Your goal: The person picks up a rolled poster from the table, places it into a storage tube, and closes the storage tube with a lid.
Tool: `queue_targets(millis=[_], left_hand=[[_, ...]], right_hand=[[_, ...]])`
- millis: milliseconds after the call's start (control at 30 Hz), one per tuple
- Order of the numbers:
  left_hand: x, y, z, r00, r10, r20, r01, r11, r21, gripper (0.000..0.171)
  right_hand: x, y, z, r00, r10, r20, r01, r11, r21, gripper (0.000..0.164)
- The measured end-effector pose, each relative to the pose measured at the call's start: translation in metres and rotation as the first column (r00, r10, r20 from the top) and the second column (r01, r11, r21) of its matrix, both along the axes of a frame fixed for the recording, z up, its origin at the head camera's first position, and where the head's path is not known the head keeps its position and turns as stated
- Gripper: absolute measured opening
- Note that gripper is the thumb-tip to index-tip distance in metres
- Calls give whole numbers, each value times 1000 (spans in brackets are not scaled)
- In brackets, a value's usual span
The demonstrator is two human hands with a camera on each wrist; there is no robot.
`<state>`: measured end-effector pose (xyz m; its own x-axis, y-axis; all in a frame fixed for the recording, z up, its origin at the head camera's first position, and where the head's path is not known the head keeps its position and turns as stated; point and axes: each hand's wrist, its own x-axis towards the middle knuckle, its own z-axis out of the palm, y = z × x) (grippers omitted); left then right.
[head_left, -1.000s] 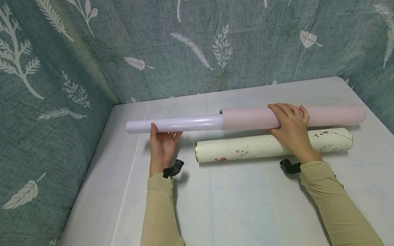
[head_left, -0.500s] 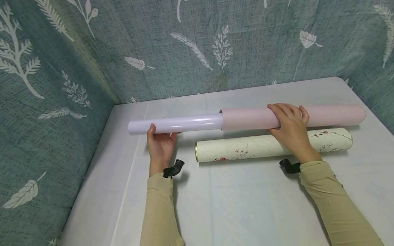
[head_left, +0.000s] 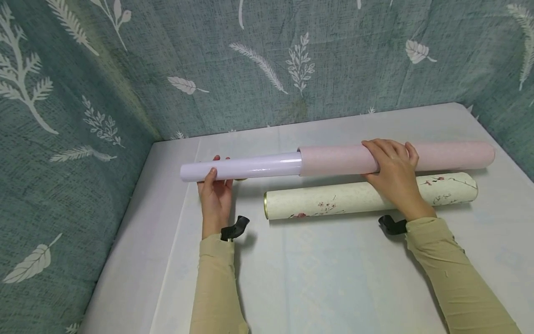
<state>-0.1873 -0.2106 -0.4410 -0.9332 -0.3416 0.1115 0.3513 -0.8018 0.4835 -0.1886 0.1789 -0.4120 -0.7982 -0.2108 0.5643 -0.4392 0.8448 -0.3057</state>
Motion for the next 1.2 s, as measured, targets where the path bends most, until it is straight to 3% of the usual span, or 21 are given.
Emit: queue_targets(millis=[267,367,733,1200], left_hand=[[-2,1,2,978,195,67,-188,977,-98,82],[-3,0,3,971,227,76,-217,968,-124,82],[0,-1,-1,989,142,33,-140,989,-53,56],[0,0,-2,989,145,41,-142,987,-70,53]], right_hand=[[0,0,0,1000,-3,9,3,1000,-1,72],[0,0,0,1000,-2,5,2,1000,-3,72],[-1,1,-1,1000,3,-16,-3,1000,3,71],[0,0,0,1000,1,-20,-1,1000,0,71]])
